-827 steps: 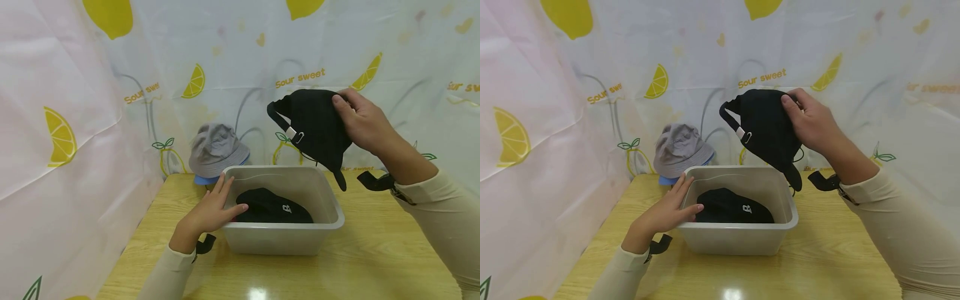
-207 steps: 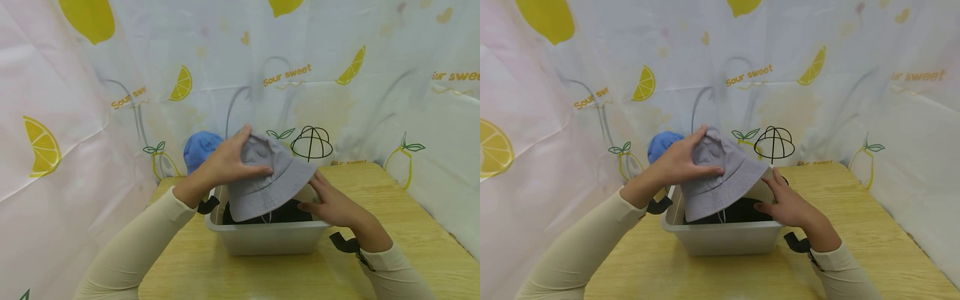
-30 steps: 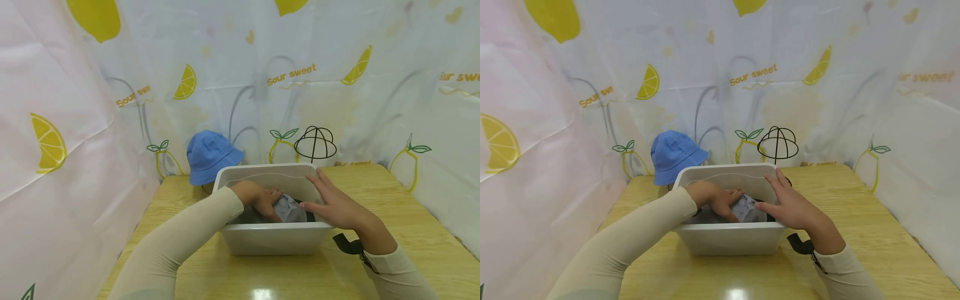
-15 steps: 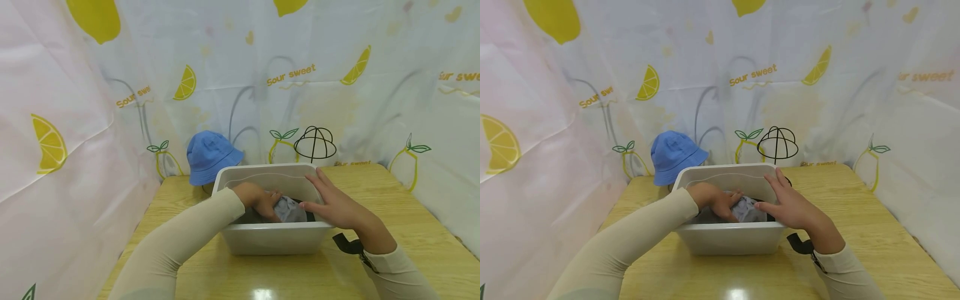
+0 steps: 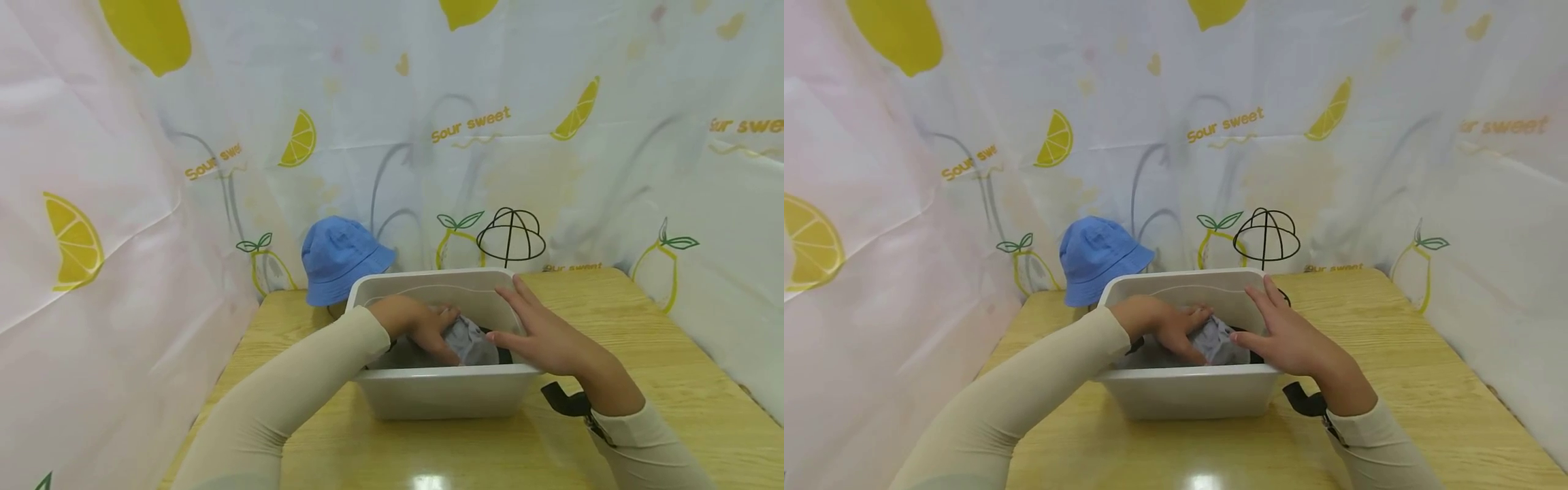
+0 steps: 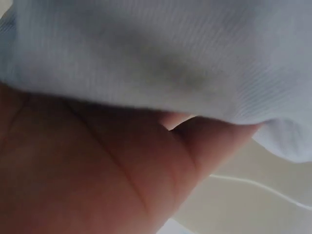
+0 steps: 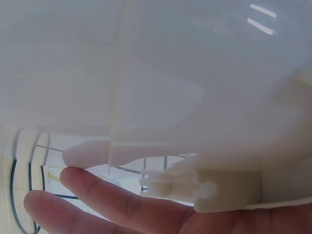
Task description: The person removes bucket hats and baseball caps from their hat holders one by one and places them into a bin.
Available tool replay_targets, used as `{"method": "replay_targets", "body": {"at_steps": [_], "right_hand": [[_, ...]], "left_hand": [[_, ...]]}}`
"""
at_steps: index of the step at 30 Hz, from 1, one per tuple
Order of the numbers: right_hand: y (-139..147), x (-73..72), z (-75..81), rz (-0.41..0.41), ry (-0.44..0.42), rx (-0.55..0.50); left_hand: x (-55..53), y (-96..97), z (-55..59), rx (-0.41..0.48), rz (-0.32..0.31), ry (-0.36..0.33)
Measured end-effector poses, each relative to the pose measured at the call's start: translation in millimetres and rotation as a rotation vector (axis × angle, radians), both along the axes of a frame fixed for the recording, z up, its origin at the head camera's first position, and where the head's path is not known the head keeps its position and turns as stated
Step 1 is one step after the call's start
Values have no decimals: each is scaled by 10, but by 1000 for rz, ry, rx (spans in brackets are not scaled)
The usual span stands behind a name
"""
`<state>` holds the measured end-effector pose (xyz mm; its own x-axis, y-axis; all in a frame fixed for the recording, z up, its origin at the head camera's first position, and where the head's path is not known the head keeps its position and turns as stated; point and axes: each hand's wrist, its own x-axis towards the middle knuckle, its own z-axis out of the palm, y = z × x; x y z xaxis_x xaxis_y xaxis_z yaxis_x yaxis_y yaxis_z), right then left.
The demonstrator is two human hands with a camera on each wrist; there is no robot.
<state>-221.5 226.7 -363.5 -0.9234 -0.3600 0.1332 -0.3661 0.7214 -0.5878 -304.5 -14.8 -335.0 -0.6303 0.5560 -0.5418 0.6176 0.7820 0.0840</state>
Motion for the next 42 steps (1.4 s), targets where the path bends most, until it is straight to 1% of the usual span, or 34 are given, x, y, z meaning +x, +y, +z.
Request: {"method": "replay_targets", "body": {"at_steps": [4, 10, 12, 14, 16, 19, 22, 26, 32, 34, 38, 42], "right_hand": [[-3, 0, 20, -10, 0, 7], [10, 4, 38, -20, 8, 13], [10, 5, 39, -18, 6, 10], [9, 6, 38, -16, 1, 7], [5, 4, 34, -14, -1, 4], [2, 3, 27, -15, -4, -1], [0, 0, 19, -15, -4, -2], [-6, -2, 17, -14, 3, 0], [-12, 5, 23, -10, -3, 1], [-12, 8, 22, -7, -7, -1], [-9, 9, 14, -2, -7, -4], [-10, 4, 6, -3, -2, -7]], "left_hand": [[37, -12, 91, -5, -1, 32], [76, -45, 269, 7, 26, 26], [79, -66, 317, 15, 20, 36], [76, -86, 354, 20, 5, 65], [68, -110, 376, 22, 0, 87], [55, -140, 394, 25, 2, 101], [48, -171, 404, 36, 14, 94], [32, -197, 415, 48, -1, 107], [8, -240, 460, 50, -45, 190], [3, -265, 488, 50, -37, 204], [-14, -319, 546, 60, -20, 207], [-62, -374, 563, 62, -7, 215]]}}
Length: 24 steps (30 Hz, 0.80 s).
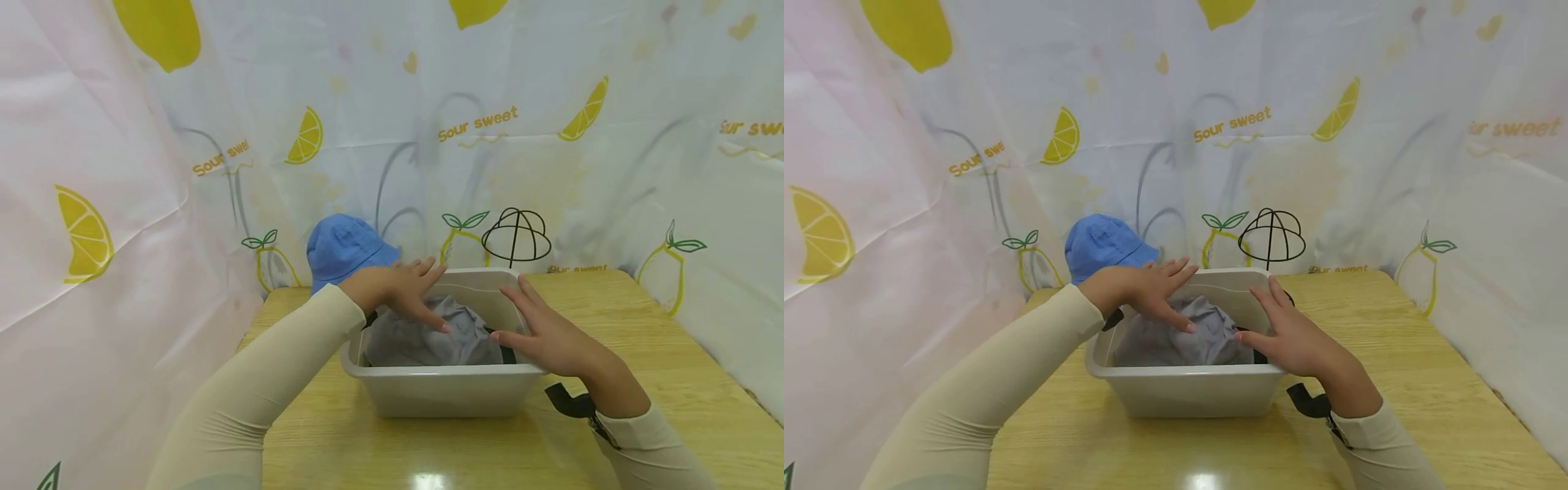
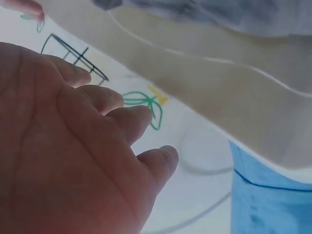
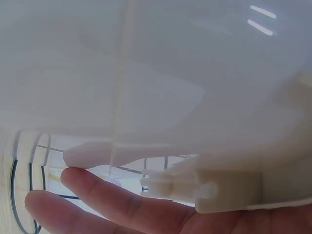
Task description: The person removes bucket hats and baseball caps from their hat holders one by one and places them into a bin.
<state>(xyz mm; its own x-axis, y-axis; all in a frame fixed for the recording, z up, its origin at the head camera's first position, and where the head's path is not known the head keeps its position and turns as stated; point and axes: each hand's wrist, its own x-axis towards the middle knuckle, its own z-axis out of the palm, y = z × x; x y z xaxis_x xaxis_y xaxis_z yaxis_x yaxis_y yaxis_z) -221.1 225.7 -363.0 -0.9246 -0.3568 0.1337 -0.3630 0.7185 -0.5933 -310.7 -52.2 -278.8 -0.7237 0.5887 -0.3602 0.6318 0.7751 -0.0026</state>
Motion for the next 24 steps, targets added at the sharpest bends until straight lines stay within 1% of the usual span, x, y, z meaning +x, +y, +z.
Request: {"method": "replay_targets", "body": {"at_steps": [3, 8, 12, 17, 21, 24], "right_hand": [[2, -5, -7, -2, -5, -1], [5, -6, -7, -1, -5, 3], [-3, -5, 6, 1, -6, -1], [-5, 3, 12, 6, -6, 4], [3, 13, 8, 12, -6, -1], [2, 18, 5, 14, -10, -4]], "left_hand": [[-39, -49, 8, 5, 25, 8], [-94, -140, 35, 40, 67, 9], [-145, -210, 49, 50, 75, 31], [-214, -279, 80, 61, 102, 50], [-251, -326, 120, 84, 115, 63], [-271, -375, 145, 102, 118, 86]]}}
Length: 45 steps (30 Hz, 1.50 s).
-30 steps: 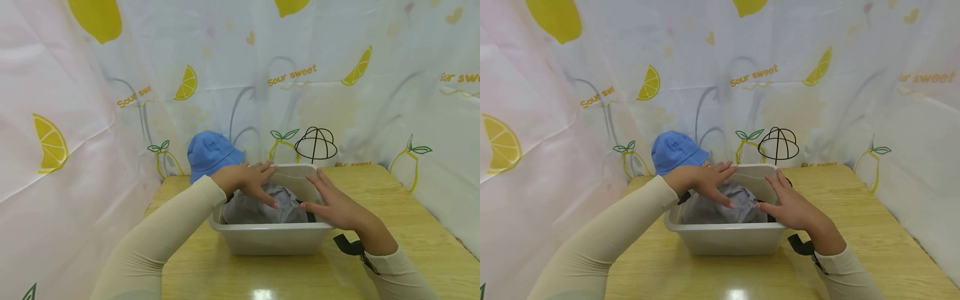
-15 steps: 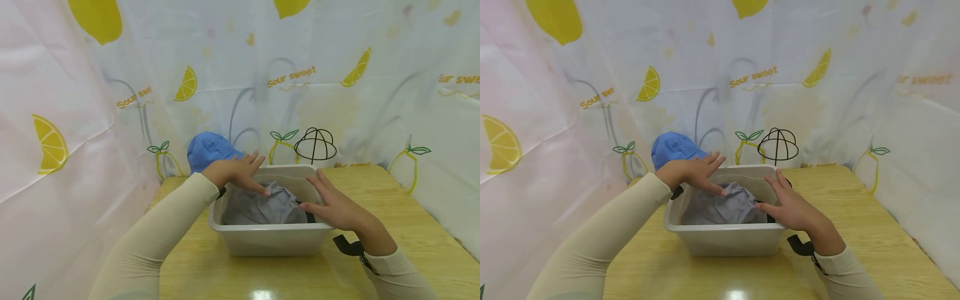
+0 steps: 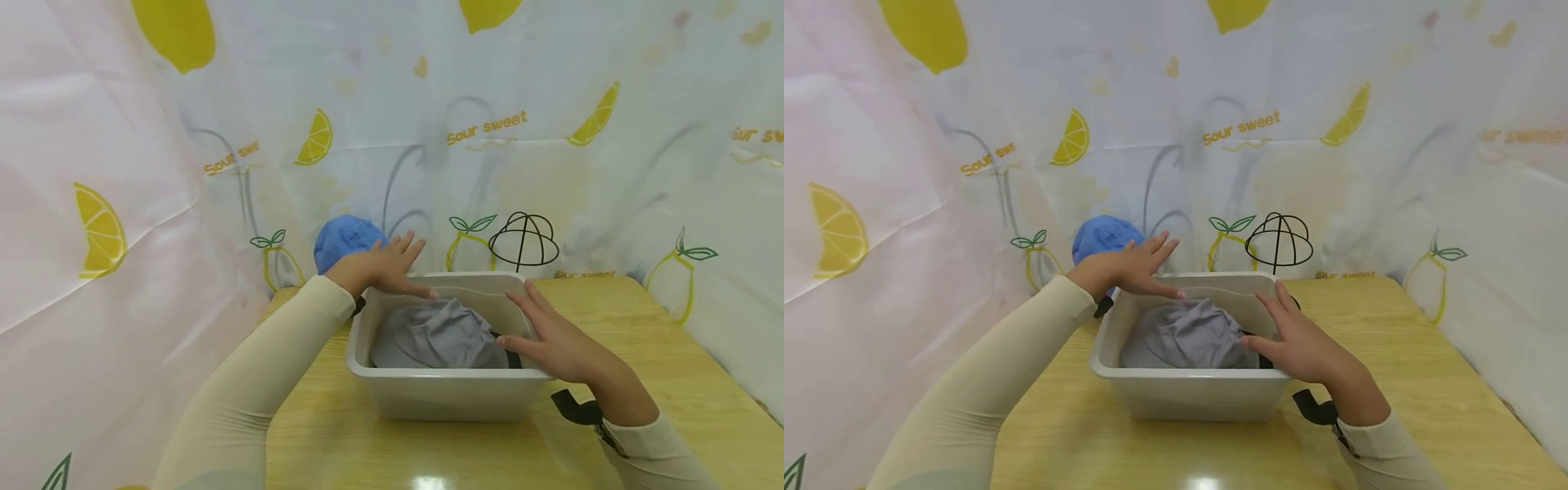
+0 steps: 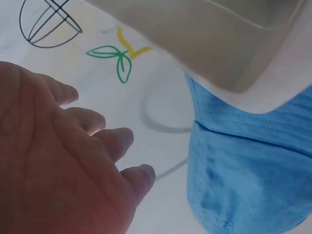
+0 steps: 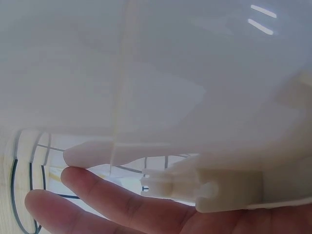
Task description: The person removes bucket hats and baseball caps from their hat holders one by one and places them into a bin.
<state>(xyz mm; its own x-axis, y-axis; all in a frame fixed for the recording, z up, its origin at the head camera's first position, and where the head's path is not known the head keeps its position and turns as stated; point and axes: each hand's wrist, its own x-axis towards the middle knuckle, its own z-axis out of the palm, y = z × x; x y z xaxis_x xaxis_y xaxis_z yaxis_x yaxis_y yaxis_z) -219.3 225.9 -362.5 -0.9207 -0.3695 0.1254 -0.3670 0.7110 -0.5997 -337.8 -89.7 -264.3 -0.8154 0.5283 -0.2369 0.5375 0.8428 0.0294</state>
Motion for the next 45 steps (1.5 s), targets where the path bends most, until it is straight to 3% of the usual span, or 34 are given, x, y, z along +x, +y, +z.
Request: {"method": "replay_targets", "body": {"at_steps": [11, 20, 27, 38, 45], "right_hand": [[5, 24, -16, -5, 2, -10], [15, 29, -14, -9, 1, 0], [17, 20, -14, -7, 5, -6], [-2, 23, 2, -4, 5, -2], [-7, 22, 9, -4, 8, -2]], "left_hand": [[-144, -159, -9, 32, 62, 94], [-272, -246, 18, 54, 91, 104], [-372, -300, 63, 60, 126, 156], [-485, -457, 126, 126, 182, 168], [-552, -563, 107, 105, 228, 217]]}}
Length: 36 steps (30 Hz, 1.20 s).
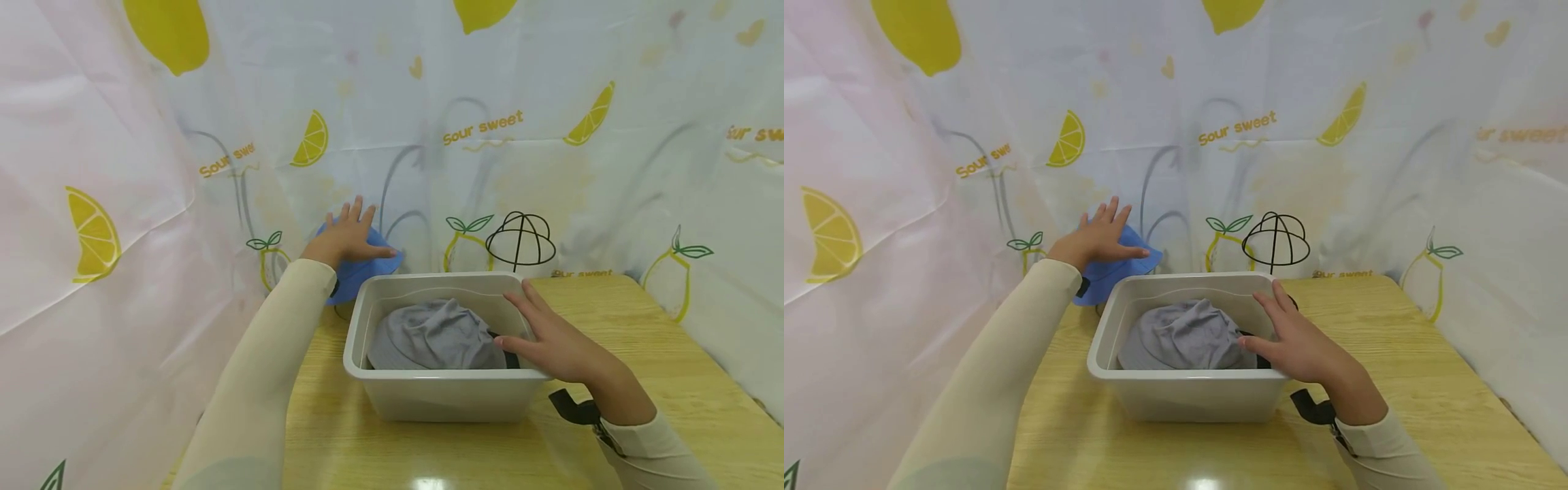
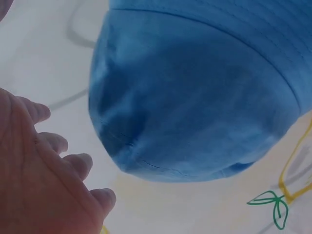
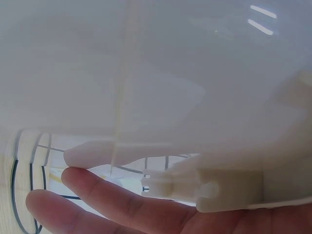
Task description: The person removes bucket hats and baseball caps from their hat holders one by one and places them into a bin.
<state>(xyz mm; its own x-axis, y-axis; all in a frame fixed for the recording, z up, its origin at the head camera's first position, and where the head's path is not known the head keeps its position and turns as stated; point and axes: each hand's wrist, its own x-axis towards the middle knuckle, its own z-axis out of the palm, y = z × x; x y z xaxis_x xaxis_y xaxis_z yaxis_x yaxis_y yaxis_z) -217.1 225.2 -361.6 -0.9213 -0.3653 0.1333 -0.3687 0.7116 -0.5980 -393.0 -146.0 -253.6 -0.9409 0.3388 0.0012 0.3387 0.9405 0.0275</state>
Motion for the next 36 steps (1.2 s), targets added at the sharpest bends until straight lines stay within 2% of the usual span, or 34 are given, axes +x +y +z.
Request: {"method": "replay_targets", "body": {"at_steps": [7, 18, 25, 28, 32, 36], "right_hand": [[7, -8, 3, -1, 5, 4], [18, -13, -19, 0, -1, 2], [17, -19, -11, 0, 3, 9], [15, -17, -9, -1, 1, 9], [12, -12, -9, -2, -3, 5], [5, -12, -6, -1, 0, 2]], "left_hand": [[-32, -98, -28, 6, 44, 66], [-176, -217, -134, 29, 138, 57], [-199, -272, -189, 87, 191, 122], [-229, -289, -221, 106, 215, 116], [-247, -309, -249, 143, 226, 116], [-206, -320, -251, 169, 207, 140]]}}
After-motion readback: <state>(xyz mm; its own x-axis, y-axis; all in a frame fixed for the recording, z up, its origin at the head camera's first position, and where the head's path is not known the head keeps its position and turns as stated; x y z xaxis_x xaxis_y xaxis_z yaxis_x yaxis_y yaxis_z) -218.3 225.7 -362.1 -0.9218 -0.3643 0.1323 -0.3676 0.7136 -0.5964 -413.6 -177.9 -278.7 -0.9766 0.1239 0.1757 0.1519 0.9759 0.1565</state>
